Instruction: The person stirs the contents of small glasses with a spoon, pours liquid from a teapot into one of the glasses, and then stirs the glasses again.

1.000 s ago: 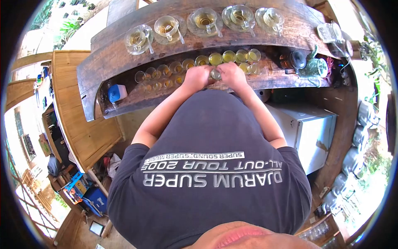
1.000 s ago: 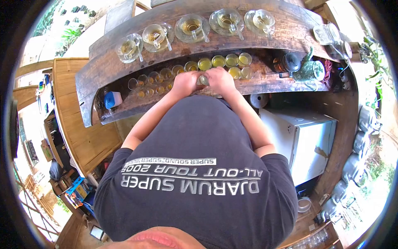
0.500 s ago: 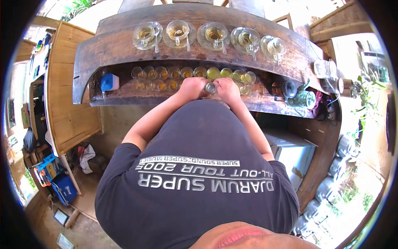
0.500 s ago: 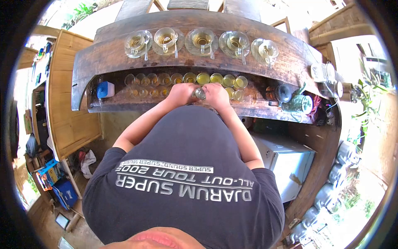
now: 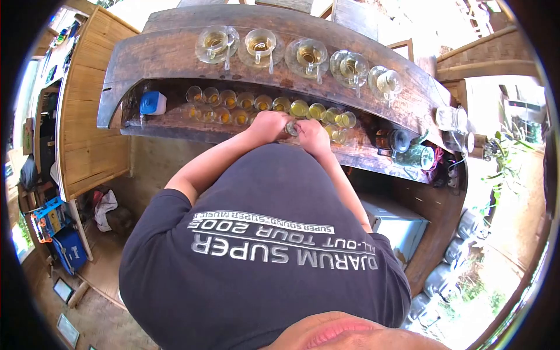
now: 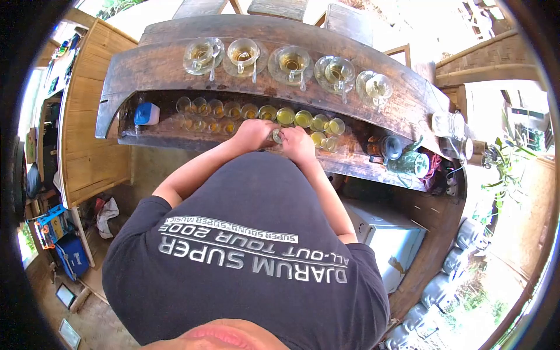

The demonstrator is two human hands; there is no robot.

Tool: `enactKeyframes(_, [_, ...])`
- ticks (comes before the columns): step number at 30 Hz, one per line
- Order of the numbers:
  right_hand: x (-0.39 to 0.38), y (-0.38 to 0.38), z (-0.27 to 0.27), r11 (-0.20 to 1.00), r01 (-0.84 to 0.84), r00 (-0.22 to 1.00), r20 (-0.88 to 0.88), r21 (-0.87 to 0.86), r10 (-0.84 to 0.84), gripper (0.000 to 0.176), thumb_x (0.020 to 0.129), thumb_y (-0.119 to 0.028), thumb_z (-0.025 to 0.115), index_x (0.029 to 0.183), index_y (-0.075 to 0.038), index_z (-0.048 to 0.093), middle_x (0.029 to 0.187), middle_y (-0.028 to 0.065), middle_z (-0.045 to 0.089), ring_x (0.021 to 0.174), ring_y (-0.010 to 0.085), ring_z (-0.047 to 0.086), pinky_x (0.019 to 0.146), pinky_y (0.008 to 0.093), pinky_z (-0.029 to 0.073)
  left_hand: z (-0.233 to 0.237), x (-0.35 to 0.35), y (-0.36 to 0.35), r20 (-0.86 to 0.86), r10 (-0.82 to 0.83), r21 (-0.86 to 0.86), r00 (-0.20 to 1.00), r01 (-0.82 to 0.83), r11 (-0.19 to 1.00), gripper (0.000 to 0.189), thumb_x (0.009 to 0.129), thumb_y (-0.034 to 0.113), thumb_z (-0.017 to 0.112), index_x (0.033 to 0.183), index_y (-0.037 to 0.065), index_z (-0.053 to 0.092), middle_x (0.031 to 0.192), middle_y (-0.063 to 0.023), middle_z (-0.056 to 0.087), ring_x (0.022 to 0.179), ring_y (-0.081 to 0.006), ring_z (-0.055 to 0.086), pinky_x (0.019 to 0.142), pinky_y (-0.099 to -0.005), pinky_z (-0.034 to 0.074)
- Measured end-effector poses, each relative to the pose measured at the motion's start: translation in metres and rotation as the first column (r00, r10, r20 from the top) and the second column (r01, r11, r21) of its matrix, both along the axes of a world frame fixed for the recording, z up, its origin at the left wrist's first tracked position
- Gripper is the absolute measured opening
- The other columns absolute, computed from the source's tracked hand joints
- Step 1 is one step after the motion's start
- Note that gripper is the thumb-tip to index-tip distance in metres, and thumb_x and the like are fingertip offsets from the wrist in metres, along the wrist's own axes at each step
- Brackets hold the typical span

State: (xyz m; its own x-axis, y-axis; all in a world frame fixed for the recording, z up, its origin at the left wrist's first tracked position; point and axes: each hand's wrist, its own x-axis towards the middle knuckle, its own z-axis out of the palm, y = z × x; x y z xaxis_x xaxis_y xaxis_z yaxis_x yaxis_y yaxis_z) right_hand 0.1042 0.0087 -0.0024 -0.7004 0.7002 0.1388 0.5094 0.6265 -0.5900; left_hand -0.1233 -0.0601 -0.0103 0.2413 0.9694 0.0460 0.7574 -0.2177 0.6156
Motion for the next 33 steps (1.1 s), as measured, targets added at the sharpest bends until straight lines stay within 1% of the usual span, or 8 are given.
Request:
enactKeyframes(4, [-0.001,0.005,0.005,0.993,0.116,0.992,-0.050,-0.003,-0.116,0.010,0.101,-0.018,0.077,0.100,-0.010,0.082,0.099,0.0102,0.082,0.094,0.0370,0.076,0.086,0.0507,0.062,0.002,0.000,-0.001,0.021,-0.011,0.004,1.000,0.011,1.000,0.055,0.084,0.039,0.094,0.129,0.011,0.080,0.113,-0.0138,0.084,0.106,-0.0393,0.080,0.087,-0.0531,0.064])
enactKeyframes(8, [-0.001,0.004,-0.010,1.000,-0.006,0.996,-0.090,-0.010,0.005,0.010,0.101,-0.018,0.077,0.100,-0.010,0.083,0.097,0.0101,0.081,0.094,0.0375,0.075,0.085,0.0513,0.062,-0.002,-0.001,0.000,-0.004,0.008,-0.020,1.000,-0.008,1.000,0.051,0.082,0.036,0.096,0.123,0.010,0.081,0.109,-0.0142,0.083,0.104,-0.0398,0.081,0.086,-0.0540,0.064])
enactKeyframes(10, [0.001,-0.001,-0.003,0.998,0.065,0.998,0.006,-0.002,-0.065,0.010,0.102,-0.017,0.077,0.099,-0.009,0.082,0.096,0.0117,0.081,0.094,0.0385,0.075,0.085,0.0519,0.061,-0.002,-0.003,0.000,0.000,0.013,-0.009,1.000,-0.013,1.000,0.052,0.083,0.037,0.095,0.125,0.011,0.081,0.111,-0.0145,0.084,0.105,-0.0399,0.081,0.087,-0.0542,0.063])
enactKeyframes(14, [-0.003,0.005,-0.006,0.996,0.091,0.989,-0.115,0.008,-0.089,0.009,0.101,-0.017,0.078,0.100,-0.010,0.083,0.097,0.0111,0.081,0.096,0.0380,0.076,0.085,0.0502,0.062,-0.005,-0.001,-0.001,-0.008,-0.001,-0.038,1.000,0.000,0.999,0.054,0.082,0.037,0.096,0.127,0.011,0.082,0.113,-0.0134,0.084,0.106,-0.0393,0.081,0.089,-0.0534,0.064])
enactKeyframes(19, [-0.001,0.000,0.005,0.999,0.026,0.999,0.040,-0.024,-0.025,0.011,0.102,-0.017,0.078,0.102,-0.008,0.084,0.098,0.0118,0.082,0.094,0.0375,0.075,0.084,0.0499,0.062,-0.006,-0.002,-0.001,-0.044,0.012,-0.020,0.999,-0.012,1.000,0.056,0.082,0.038,0.096,0.129,0.011,0.082,0.115,-0.0128,0.084,0.106,-0.0385,0.081,0.090,-0.0529,0.064])
enactKeyframes(21, [-0.001,0.002,0.003,0.995,0.094,0.993,-0.070,0.035,-0.091,0.010,0.101,-0.017,0.078,0.102,-0.009,0.084,0.097,0.0106,0.081,0.093,0.0364,0.074,0.082,0.0499,0.061,-0.006,-0.002,-0.001,-0.037,-0.002,-0.040,0.999,0.001,0.999,0.058,0.082,0.038,0.096,0.131,0.010,0.081,0.117,-0.0133,0.084,0.106,-0.0381,0.081,0.089,-0.0527,0.064])
enactKeyframes(31, [0.002,0.000,-0.001,0.995,0.090,0.992,-0.095,0.052,-0.085,0.009,0.100,-0.018,0.080,0.100,-0.009,0.084,0.096,0.0088,0.081,0.092,0.0350,0.073,0.080,0.0491,0.061,-0.004,-0.001,-0.004,-0.029,-0.007,-0.011,1.000,0.007,1.000,0.058,0.083,0.038,0.095,0.130,0.007,0.081,0.116,-0.0136,0.084,0.106,-0.0377,0.081,0.088,-0.0520,0.064])
enactKeyframes(33, [0.000,0.000,-0.004,1.000,-0.022,0.994,-0.106,0.017,0.023,0.010,0.100,-0.019,0.080,0.099,-0.009,0.084,0.096,0.0087,0.081,0.092,0.0343,0.074,0.080,0.0489,0.061,-0.005,-0.002,-0.003,-0.031,-0.008,-0.017,0.999,0.008,1.000,0.057,0.083,0.037,0.095,0.129,0.007,0.081,0.114,-0.0134,0.083,0.105,-0.0380,0.081,0.088,-0.0518,0.064])
